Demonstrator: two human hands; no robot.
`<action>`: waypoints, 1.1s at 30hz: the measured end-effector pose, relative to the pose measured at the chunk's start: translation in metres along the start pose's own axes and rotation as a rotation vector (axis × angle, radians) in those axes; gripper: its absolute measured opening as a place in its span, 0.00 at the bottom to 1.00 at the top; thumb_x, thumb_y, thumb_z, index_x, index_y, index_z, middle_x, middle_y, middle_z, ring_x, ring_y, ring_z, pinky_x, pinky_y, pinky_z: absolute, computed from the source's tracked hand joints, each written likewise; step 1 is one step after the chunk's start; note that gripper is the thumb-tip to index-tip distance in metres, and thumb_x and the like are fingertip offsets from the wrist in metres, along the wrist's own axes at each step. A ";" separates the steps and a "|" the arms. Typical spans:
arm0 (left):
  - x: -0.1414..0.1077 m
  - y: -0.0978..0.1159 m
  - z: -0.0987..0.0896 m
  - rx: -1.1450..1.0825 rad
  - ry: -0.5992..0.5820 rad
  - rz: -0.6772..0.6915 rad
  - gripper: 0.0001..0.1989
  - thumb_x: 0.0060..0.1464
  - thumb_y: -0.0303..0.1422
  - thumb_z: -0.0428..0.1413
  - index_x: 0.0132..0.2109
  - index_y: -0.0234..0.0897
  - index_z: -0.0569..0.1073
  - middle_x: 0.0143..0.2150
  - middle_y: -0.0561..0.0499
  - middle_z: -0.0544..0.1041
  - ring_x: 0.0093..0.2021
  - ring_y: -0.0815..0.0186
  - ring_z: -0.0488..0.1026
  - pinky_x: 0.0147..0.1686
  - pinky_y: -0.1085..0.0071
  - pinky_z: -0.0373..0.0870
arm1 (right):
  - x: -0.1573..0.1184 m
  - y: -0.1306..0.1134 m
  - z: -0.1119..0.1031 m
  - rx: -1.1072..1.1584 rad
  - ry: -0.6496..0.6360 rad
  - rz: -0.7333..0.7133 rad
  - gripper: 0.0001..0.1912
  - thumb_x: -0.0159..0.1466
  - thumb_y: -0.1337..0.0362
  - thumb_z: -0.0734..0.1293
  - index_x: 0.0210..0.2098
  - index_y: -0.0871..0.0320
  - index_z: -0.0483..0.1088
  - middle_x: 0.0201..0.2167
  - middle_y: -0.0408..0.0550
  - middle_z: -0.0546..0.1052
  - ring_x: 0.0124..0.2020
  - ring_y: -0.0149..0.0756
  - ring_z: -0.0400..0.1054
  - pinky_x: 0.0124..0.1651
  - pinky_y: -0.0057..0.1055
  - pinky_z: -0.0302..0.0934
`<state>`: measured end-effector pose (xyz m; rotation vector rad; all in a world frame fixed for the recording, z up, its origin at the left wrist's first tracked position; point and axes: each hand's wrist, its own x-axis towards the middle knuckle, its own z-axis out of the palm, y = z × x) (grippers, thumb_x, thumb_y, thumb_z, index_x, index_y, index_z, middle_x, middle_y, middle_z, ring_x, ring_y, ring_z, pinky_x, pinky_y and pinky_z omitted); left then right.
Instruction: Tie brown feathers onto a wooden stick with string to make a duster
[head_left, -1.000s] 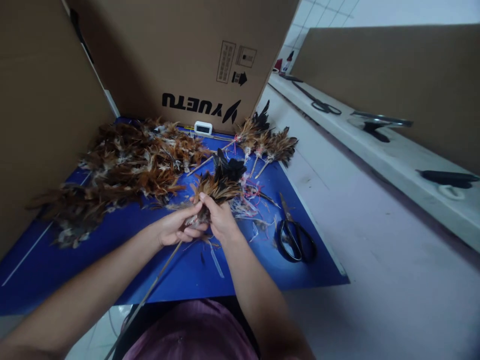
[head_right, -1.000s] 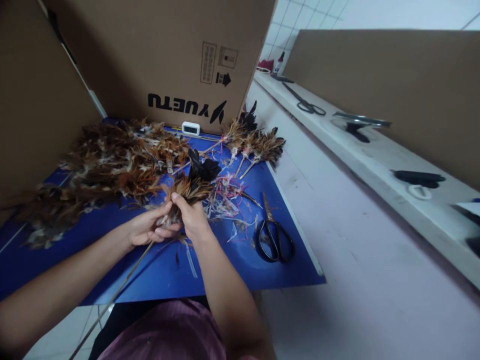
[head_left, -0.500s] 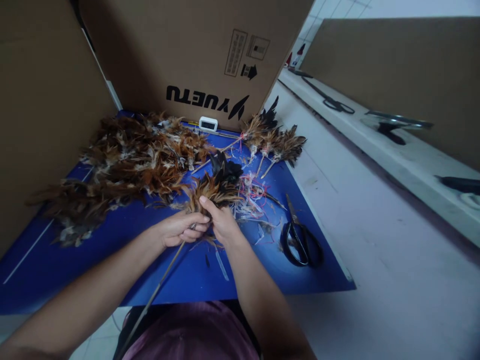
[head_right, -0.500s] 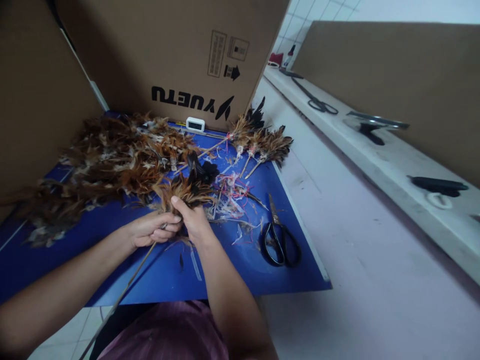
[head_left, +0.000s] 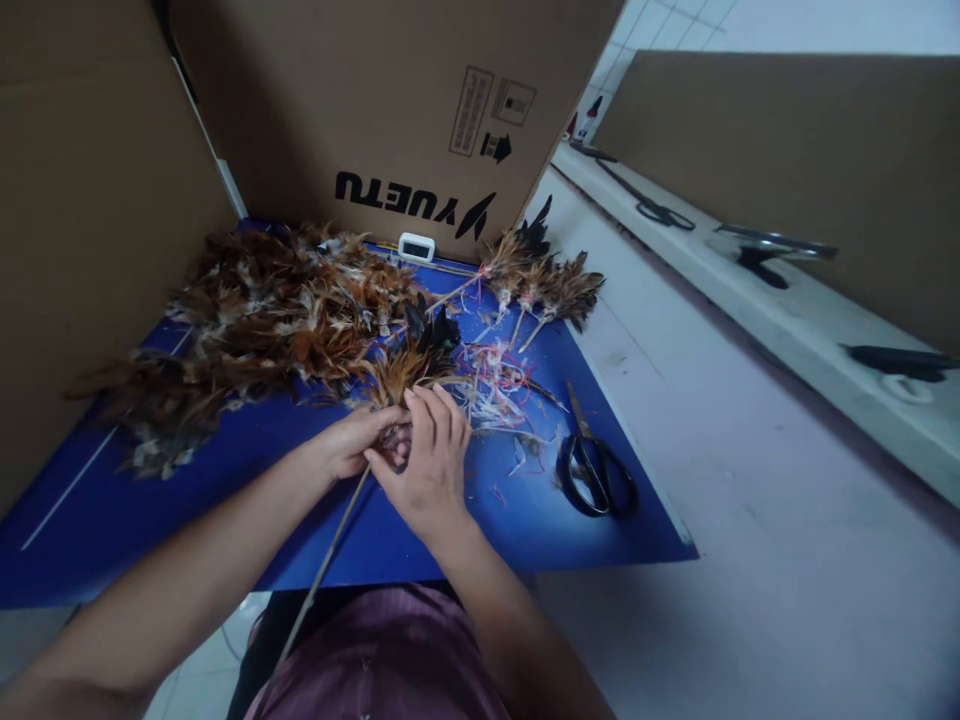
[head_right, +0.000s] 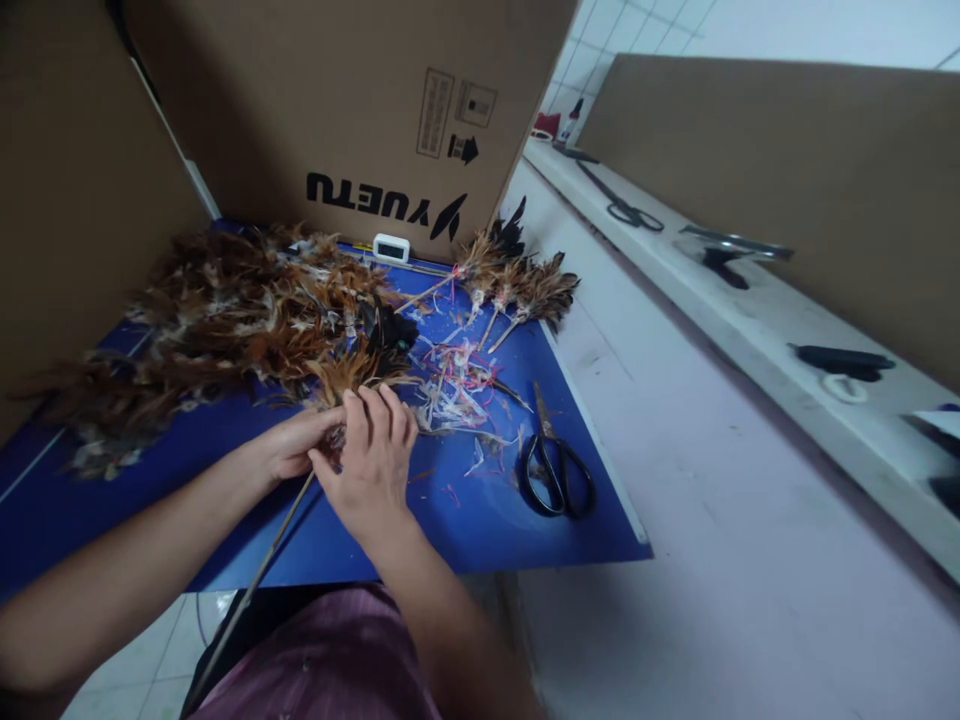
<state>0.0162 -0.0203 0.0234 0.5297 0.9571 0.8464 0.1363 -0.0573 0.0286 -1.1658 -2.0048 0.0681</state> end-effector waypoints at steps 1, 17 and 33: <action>0.000 -0.001 0.000 0.010 0.010 0.014 0.09 0.45 0.33 0.60 0.25 0.33 0.69 0.19 0.53 0.69 0.18 0.71 0.66 0.19 0.75 0.66 | 0.001 0.000 0.002 -0.015 -0.011 0.003 0.35 0.56 0.57 0.67 0.60 0.59 0.53 0.56 0.58 0.63 0.62 0.50 0.49 0.61 0.51 0.45; 0.000 0.000 0.000 0.076 0.068 0.002 0.08 0.40 0.31 0.58 0.21 0.33 0.68 0.17 0.54 0.68 0.18 0.72 0.66 0.17 0.78 0.59 | 0.007 0.007 0.012 -0.031 0.012 0.081 0.29 0.57 0.62 0.66 0.56 0.63 0.59 0.52 0.59 0.67 0.57 0.46 0.55 0.59 0.47 0.48; -0.008 -0.002 0.006 0.177 0.107 0.098 0.07 0.43 0.29 0.57 0.32 0.35 0.69 0.22 0.55 0.70 0.20 0.71 0.67 0.16 0.78 0.63 | 0.022 0.014 -0.013 0.002 -0.079 -0.178 0.11 0.64 0.64 0.61 0.44 0.52 0.72 0.51 0.46 0.71 0.59 0.42 0.56 0.63 0.47 0.44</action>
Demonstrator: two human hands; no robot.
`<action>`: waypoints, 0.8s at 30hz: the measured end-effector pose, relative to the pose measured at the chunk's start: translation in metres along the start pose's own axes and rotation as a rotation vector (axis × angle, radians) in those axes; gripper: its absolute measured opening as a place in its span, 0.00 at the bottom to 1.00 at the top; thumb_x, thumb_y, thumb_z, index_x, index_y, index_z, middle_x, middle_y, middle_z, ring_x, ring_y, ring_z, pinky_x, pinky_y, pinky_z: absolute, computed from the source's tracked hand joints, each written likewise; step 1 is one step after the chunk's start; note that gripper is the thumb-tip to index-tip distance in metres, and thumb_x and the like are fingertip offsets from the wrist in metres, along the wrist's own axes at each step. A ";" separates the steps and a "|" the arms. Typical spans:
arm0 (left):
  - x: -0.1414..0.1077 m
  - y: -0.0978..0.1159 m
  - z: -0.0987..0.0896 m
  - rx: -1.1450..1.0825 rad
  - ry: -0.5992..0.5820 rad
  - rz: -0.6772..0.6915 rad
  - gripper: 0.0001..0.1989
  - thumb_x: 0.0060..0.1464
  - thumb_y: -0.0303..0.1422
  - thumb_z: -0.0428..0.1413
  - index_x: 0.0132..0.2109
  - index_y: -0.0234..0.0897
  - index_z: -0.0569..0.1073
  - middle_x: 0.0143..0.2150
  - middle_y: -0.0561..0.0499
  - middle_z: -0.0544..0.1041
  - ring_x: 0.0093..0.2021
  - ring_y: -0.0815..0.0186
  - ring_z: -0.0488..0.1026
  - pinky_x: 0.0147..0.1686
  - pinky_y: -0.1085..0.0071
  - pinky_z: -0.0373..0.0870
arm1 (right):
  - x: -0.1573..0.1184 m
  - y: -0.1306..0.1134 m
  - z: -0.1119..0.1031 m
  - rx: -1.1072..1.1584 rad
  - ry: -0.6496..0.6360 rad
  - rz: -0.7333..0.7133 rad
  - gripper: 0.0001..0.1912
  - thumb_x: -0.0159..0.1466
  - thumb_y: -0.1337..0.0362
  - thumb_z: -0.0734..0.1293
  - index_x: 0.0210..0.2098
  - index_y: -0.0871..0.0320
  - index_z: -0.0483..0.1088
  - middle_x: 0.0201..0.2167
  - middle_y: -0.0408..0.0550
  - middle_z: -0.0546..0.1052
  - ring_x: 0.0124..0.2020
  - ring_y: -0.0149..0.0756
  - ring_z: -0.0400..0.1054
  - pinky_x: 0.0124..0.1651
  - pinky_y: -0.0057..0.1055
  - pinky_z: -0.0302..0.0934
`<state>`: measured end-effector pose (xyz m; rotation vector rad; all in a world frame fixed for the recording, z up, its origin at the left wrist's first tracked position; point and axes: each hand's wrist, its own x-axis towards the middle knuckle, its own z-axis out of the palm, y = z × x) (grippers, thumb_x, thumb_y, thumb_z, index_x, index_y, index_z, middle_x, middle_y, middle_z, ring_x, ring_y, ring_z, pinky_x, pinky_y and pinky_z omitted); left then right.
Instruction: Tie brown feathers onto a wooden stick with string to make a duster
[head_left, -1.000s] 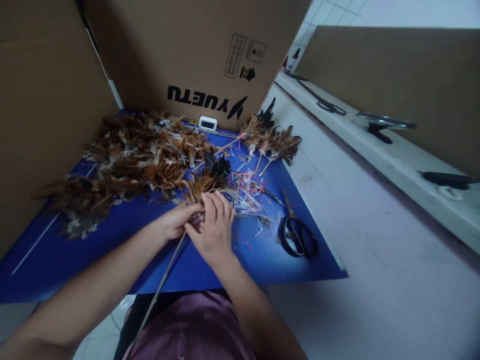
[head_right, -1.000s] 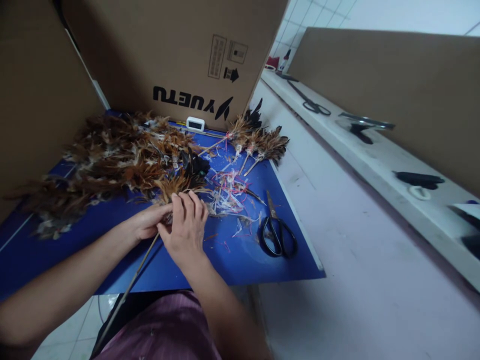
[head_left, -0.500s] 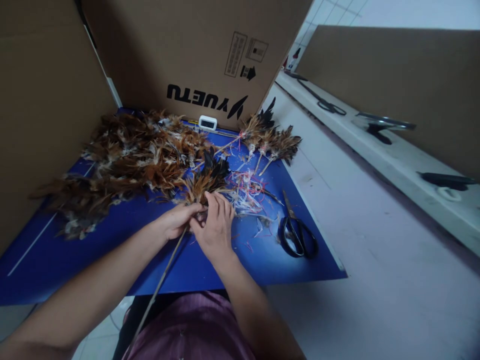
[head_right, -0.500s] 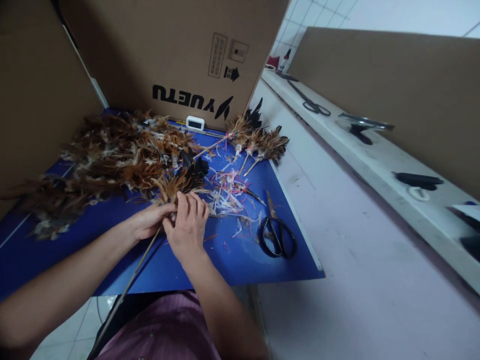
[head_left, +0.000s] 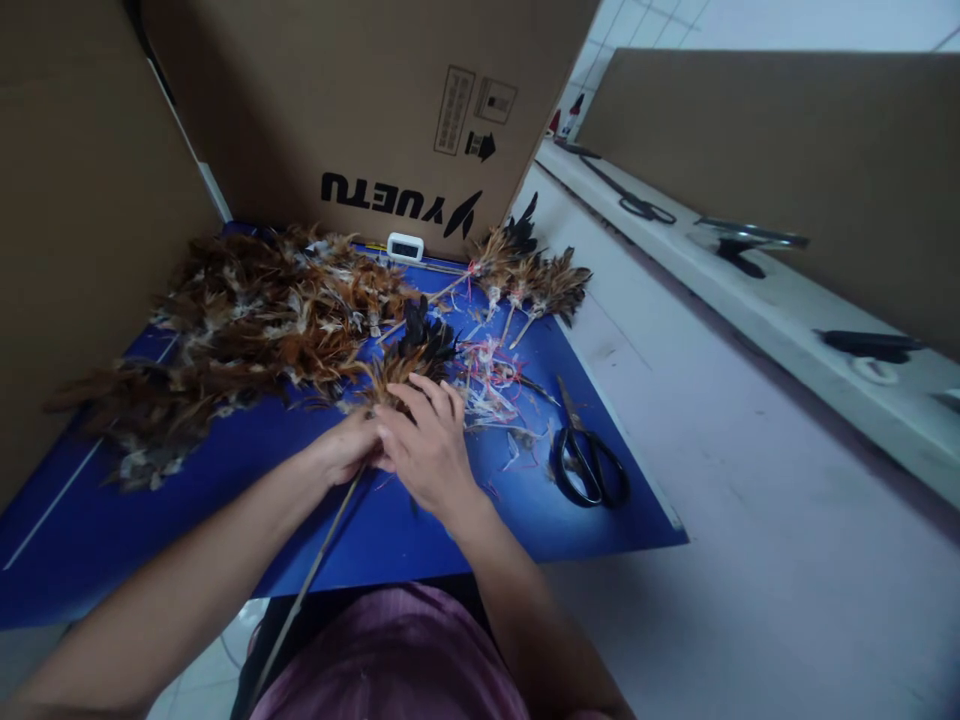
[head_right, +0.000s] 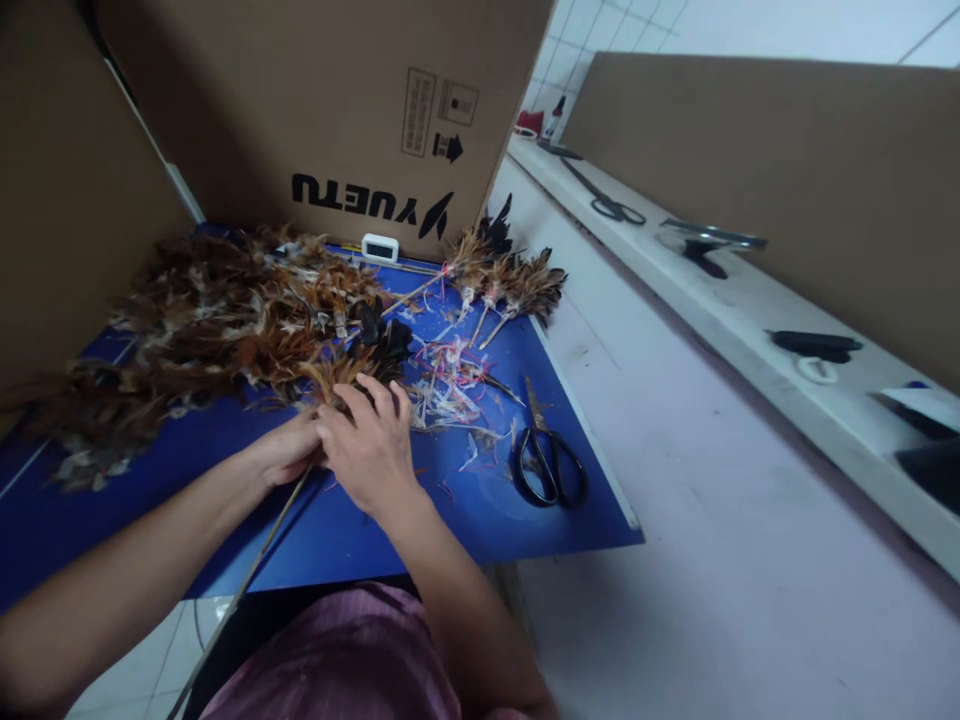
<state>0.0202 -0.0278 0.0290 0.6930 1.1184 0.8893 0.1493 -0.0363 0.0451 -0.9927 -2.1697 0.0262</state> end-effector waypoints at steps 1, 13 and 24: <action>0.001 0.002 -0.001 -0.003 -0.018 -0.019 0.06 0.43 0.29 0.57 0.32 0.35 0.69 0.22 0.55 0.69 0.20 0.71 0.67 0.16 0.78 0.63 | -0.001 0.002 -0.003 0.035 0.038 0.033 0.11 0.64 0.64 0.61 0.44 0.54 0.72 0.50 0.47 0.72 0.58 0.41 0.57 0.62 0.45 0.47; 0.001 0.022 -0.017 -0.203 -0.317 -0.096 0.12 0.50 0.32 0.53 0.23 0.31 0.64 0.19 0.57 0.60 0.12 0.81 0.51 0.08 0.85 0.48 | -0.029 0.026 -0.013 0.475 0.035 0.430 0.07 0.62 0.68 0.62 0.36 0.56 0.73 0.35 0.45 0.76 0.39 0.32 0.70 0.45 0.30 0.63; -0.008 0.042 -0.031 -0.348 -0.355 -0.011 0.04 0.50 0.29 0.54 0.31 0.32 0.68 0.19 0.61 0.53 0.13 0.81 0.41 0.09 0.86 0.47 | -0.030 0.050 -0.015 0.408 -0.052 0.447 0.07 0.60 0.70 0.63 0.36 0.56 0.72 0.34 0.43 0.76 0.35 0.31 0.69 0.41 0.28 0.63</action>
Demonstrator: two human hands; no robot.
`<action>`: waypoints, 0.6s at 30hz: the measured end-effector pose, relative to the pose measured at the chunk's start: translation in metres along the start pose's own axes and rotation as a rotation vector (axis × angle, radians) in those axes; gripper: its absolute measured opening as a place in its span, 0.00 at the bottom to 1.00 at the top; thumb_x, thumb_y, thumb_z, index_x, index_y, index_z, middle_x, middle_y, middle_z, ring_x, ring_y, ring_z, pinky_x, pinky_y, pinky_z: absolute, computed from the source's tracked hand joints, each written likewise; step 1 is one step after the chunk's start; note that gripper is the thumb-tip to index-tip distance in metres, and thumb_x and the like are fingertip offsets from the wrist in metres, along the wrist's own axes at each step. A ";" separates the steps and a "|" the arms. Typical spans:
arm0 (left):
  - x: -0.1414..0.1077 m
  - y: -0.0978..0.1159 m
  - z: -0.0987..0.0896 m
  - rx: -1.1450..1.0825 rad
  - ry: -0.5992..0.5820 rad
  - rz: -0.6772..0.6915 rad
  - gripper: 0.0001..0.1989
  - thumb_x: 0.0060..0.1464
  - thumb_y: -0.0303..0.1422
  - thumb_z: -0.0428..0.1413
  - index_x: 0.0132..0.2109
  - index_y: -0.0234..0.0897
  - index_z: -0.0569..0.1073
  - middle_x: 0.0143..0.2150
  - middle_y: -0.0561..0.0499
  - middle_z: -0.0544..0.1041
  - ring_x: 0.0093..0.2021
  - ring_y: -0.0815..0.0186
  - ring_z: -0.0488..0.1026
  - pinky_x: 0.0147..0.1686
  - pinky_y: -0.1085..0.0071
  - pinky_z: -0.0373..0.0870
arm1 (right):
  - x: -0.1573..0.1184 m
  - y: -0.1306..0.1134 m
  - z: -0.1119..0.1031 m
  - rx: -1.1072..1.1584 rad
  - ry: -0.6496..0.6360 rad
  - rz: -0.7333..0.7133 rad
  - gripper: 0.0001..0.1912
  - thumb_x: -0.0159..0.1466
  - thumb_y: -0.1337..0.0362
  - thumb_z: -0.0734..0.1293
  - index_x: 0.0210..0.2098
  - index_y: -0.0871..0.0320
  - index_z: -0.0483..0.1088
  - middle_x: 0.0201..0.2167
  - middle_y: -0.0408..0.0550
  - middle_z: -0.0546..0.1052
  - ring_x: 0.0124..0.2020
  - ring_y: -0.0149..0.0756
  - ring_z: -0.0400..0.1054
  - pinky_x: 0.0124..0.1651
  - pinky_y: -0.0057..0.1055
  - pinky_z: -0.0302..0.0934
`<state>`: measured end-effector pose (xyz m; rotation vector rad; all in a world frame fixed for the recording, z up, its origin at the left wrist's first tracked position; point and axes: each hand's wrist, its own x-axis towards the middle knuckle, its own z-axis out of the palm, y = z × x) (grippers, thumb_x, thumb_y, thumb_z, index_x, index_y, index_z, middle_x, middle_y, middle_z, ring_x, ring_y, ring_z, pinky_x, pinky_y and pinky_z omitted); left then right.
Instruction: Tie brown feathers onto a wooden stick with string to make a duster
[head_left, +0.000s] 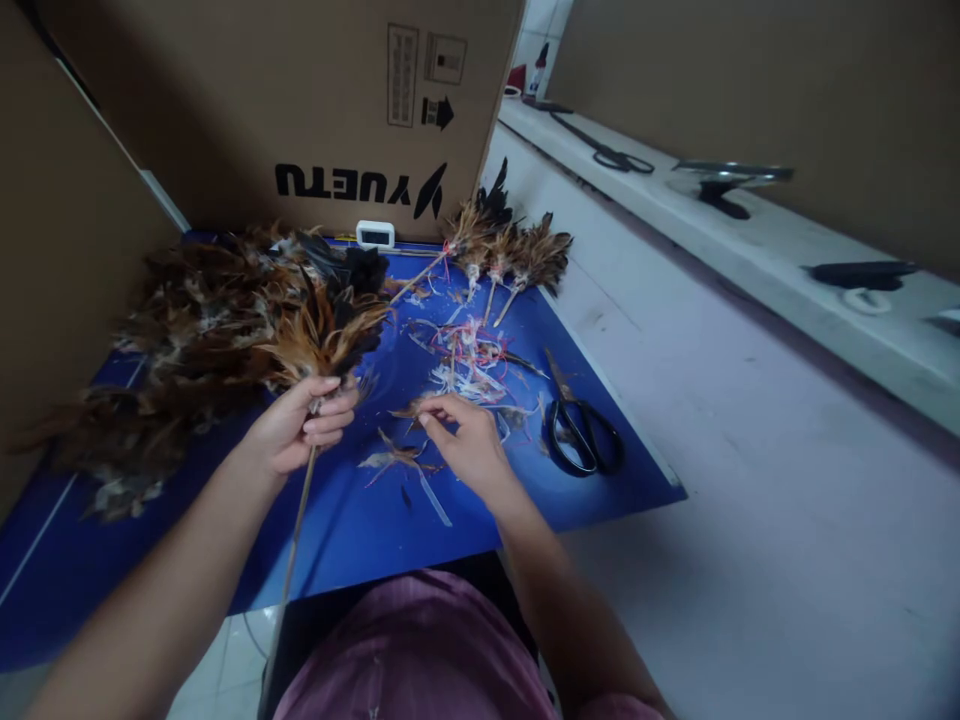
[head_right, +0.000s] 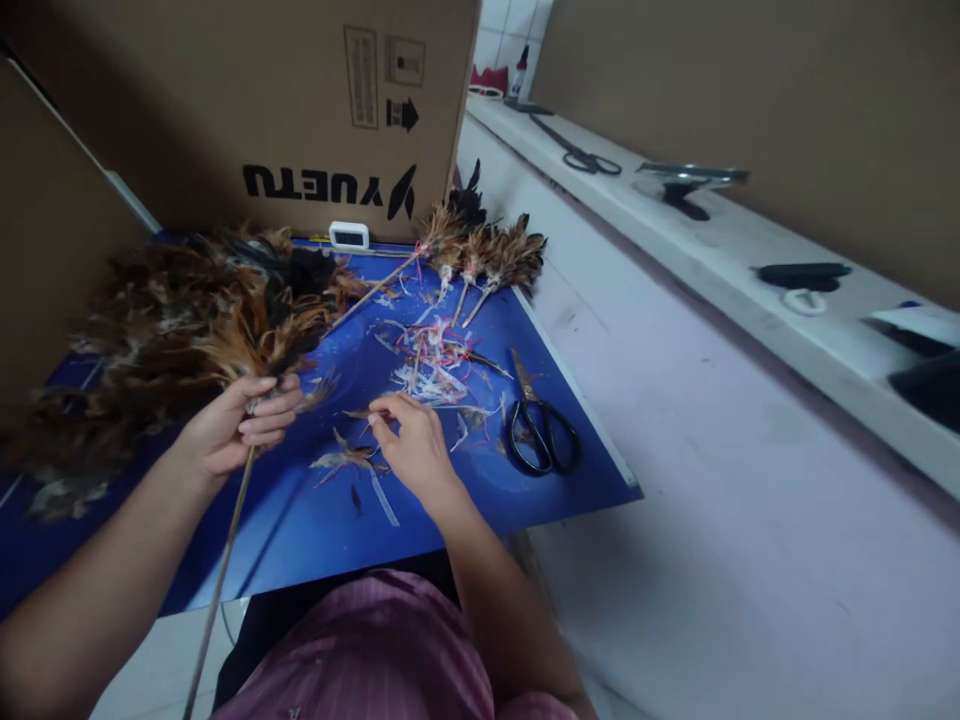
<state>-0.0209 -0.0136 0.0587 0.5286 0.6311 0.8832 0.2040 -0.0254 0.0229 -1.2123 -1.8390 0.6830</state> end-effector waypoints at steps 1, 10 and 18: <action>-0.001 0.002 -0.001 -0.002 0.003 0.013 0.03 0.50 0.29 0.54 0.32 0.32 0.68 0.19 0.61 0.53 0.13 0.81 0.41 0.09 0.86 0.47 | 0.001 0.002 -0.002 -0.055 -0.016 -0.016 0.08 0.60 0.70 0.63 0.36 0.56 0.72 0.34 0.44 0.76 0.35 0.31 0.69 0.42 0.29 0.62; -0.008 0.015 -0.010 0.072 -0.012 0.047 0.03 0.52 0.30 0.54 0.35 0.34 0.67 0.21 0.61 0.50 0.16 0.79 0.39 0.10 0.85 0.46 | 0.015 0.007 -0.036 -0.611 -0.109 -0.048 0.13 0.61 0.72 0.60 0.39 0.58 0.74 0.38 0.52 0.76 0.42 0.41 0.67 0.48 0.39 0.58; -0.023 0.031 -0.004 0.050 0.122 0.097 0.03 0.55 0.26 0.49 0.33 0.34 0.65 0.21 0.60 0.49 0.16 0.79 0.41 0.10 0.83 0.40 | 0.008 0.011 -0.042 -0.320 -0.168 -0.057 0.10 0.58 0.72 0.64 0.37 0.56 0.73 0.31 0.46 0.77 0.35 0.36 0.69 0.43 0.35 0.61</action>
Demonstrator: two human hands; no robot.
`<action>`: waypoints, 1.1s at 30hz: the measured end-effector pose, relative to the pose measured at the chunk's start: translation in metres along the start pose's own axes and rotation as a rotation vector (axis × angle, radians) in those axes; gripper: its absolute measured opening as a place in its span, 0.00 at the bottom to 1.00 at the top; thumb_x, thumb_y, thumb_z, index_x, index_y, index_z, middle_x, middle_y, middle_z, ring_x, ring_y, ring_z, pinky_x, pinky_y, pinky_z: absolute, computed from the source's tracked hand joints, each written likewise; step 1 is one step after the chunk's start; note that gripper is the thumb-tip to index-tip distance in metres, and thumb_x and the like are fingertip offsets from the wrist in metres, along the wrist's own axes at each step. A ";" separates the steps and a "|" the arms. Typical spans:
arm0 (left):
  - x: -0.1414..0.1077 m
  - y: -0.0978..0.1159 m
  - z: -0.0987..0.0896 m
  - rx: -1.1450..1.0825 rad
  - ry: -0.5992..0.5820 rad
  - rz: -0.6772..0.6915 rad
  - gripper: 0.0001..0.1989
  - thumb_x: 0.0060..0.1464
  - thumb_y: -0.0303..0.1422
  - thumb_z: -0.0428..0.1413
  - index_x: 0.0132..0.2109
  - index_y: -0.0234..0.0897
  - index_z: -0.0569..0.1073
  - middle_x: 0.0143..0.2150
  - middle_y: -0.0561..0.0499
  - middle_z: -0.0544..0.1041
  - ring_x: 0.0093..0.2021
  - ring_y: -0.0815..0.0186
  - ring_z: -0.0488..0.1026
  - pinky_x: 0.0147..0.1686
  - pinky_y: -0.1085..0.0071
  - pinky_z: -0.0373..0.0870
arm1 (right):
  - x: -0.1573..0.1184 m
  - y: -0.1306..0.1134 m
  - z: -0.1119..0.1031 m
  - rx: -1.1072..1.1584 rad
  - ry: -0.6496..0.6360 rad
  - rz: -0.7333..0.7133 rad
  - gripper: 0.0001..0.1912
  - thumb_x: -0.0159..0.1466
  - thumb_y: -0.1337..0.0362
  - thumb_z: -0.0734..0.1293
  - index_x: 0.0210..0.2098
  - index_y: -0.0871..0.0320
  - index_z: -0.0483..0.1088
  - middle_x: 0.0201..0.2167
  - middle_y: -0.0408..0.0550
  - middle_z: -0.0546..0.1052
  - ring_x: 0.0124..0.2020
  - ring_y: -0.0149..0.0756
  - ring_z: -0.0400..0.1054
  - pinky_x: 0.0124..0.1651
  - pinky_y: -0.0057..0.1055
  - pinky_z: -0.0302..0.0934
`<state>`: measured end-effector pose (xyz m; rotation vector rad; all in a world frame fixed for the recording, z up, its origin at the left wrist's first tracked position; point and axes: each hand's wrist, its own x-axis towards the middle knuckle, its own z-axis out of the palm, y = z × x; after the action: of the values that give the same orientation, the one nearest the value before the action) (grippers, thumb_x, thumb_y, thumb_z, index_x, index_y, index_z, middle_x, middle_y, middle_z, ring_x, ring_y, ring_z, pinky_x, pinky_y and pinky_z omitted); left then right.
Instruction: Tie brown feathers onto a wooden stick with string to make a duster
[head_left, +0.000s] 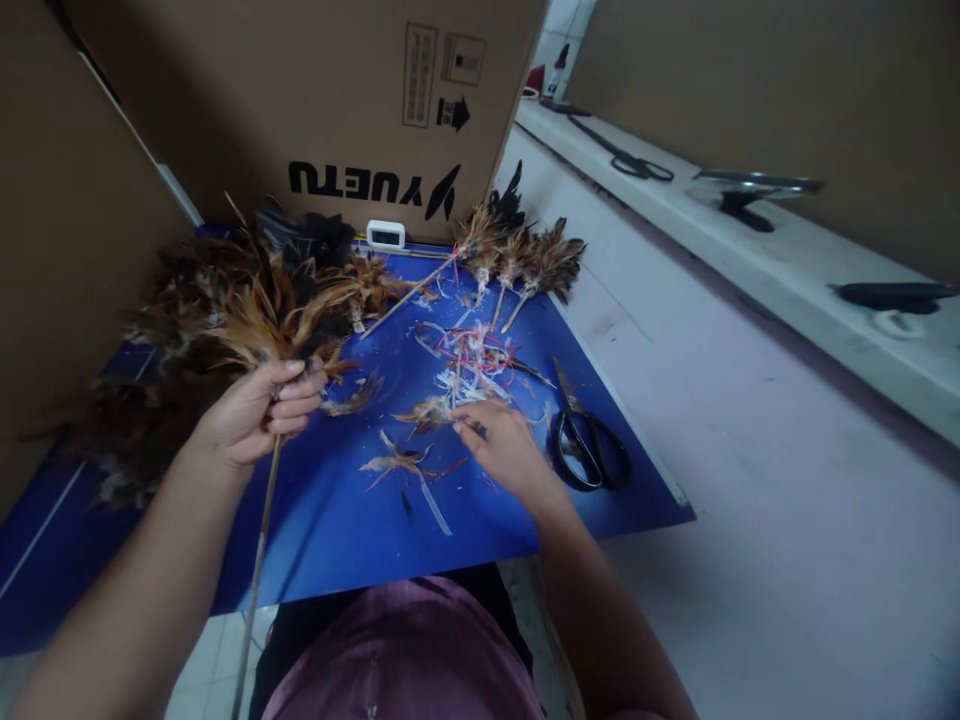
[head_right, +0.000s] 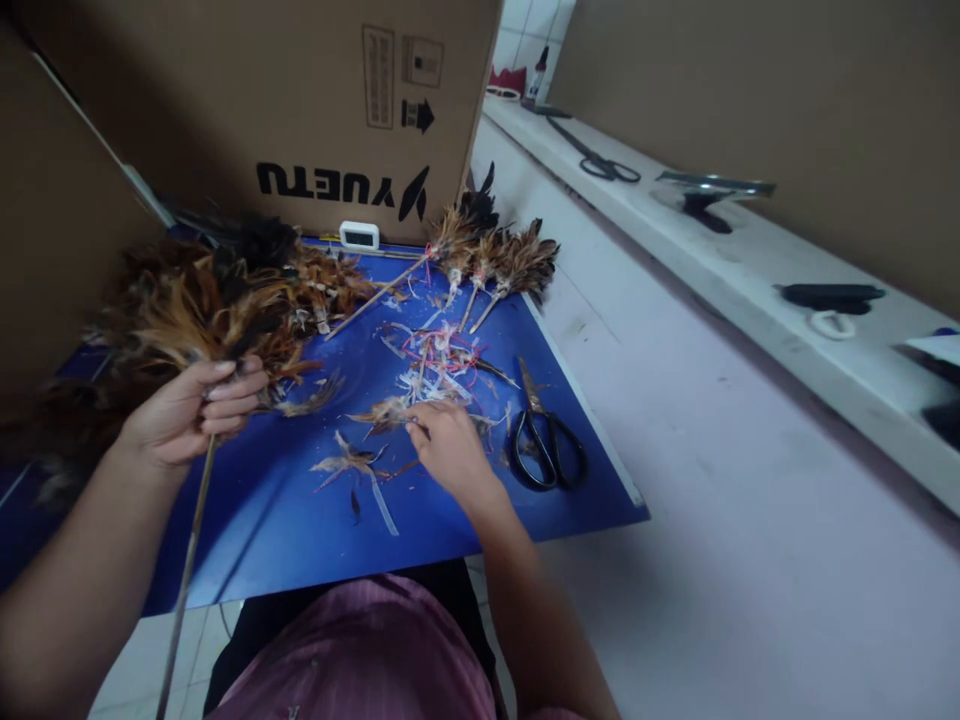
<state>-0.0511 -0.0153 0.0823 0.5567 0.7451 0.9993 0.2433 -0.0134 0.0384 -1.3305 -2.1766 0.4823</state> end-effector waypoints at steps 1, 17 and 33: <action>-0.003 0.003 0.000 -0.006 0.013 0.021 0.02 0.55 0.26 0.49 0.33 0.34 0.65 0.21 0.60 0.49 0.16 0.78 0.41 0.10 0.83 0.40 | 0.003 -0.004 0.002 0.033 -0.022 -0.033 0.11 0.58 0.73 0.63 0.38 0.56 0.73 0.33 0.46 0.76 0.36 0.36 0.69 0.44 0.35 0.61; -0.013 0.012 -0.028 -0.124 0.017 0.133 0.02 0.50 0.27 0.54 0.32 0.33 0.67 0.19 0.61 0.51 0.14 0.80 0.42 0.09 0.83 0.38 | 0.142 -0.069 0.100 -0.332 -0.276 -0.218 0.15 0.62 0.68 0.59 0.46 0.55 0.71 0.46 0.55 0.71 0.48 0.47 0.62 0.45 0.41 0.59; -0.003 0.006 -0.030 -0.127 0.084 0.090 0.06 0.51 0.27 0.53 0.28 0.34 0.63 0.19 0.61 0.53 0.12 0.81 0.45 0.07 0.85 0.41 | 0.117 -0.028 0.049 0.352 -0.100 -0.092 0.07 0.59 0.62 0.65 0.31 0.58 0.73 0.25 0.41 0.74 0.28 0.29 0.65 0.34 0.27 0.56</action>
<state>-0.0787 -0.0128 0.0685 0.4435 0.7305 1.1507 0.1503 0.0777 0.0451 -1.0301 -2.0982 0.8654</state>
